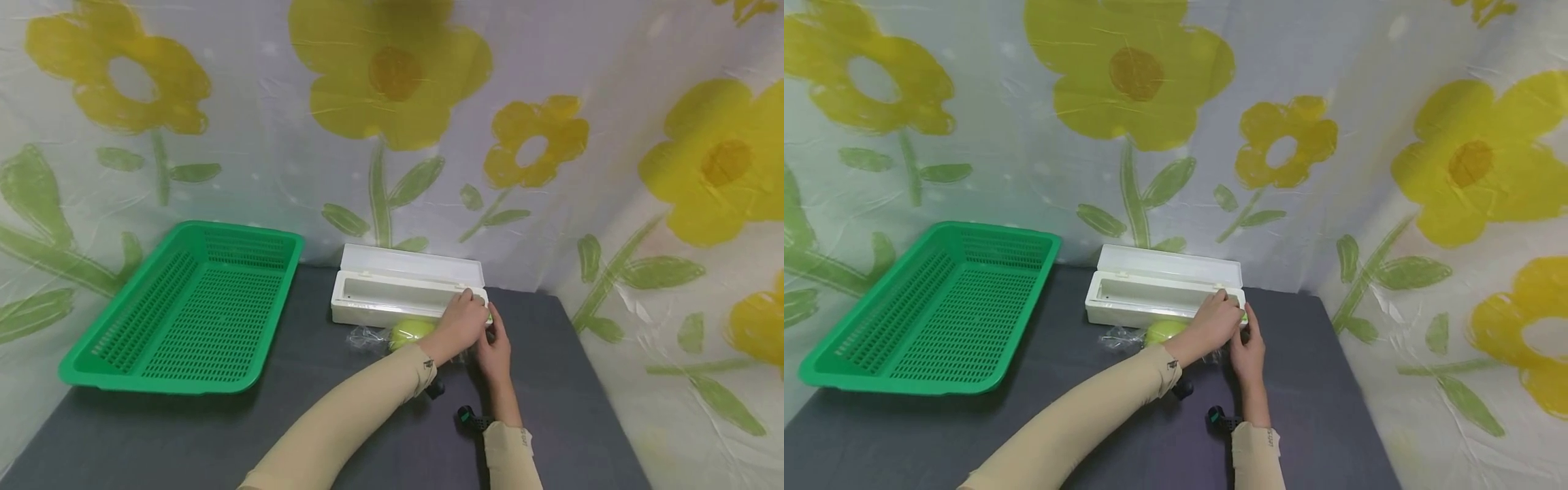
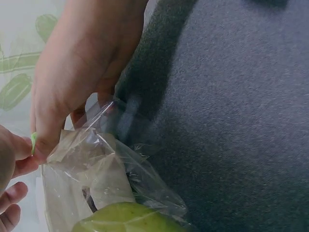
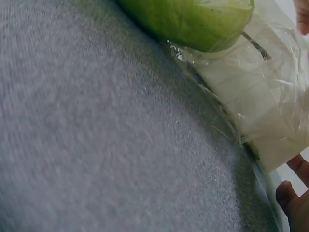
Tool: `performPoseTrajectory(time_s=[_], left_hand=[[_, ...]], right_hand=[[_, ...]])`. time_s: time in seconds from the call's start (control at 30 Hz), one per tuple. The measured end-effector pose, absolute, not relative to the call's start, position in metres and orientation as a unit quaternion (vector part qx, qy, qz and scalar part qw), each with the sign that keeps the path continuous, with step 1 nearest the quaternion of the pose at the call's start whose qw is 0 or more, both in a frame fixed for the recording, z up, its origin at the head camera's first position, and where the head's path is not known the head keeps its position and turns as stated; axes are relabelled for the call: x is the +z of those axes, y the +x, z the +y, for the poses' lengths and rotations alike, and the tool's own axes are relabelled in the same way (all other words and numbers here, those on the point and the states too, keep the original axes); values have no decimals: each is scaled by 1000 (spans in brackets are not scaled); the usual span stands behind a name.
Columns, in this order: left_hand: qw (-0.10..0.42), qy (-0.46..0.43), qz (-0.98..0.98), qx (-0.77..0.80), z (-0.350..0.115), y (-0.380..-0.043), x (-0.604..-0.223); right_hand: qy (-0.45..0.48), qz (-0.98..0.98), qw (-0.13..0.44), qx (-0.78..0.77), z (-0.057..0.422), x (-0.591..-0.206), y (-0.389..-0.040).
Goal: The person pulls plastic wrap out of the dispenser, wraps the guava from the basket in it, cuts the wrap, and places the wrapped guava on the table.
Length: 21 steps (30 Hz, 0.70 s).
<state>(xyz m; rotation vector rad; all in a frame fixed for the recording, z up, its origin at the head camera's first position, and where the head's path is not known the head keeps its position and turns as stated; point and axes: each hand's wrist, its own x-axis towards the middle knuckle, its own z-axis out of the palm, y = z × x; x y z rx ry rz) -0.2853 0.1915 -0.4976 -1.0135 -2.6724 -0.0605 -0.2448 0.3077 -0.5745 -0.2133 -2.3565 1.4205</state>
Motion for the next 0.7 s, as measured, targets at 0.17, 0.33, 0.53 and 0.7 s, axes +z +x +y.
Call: performPoseTrajectory(time_s=[0.17,0.33,0.53,0.7], left_hand=[[135,-349,-927,-17,198,-289,-495],[126,-350,-928,-29,201,-295,-491],[107,-341,-934,-30,207,-298,-485],[82,-332,-939,-32,212,-298,-477]], right_hand=[[-74,-851,182,486,311,-572,-244],[-81,-854,167,486,310,-573,-246],[-94,-853,157,489,311,-572,-245],[-87,-859,154,481,313,-570,-245]])
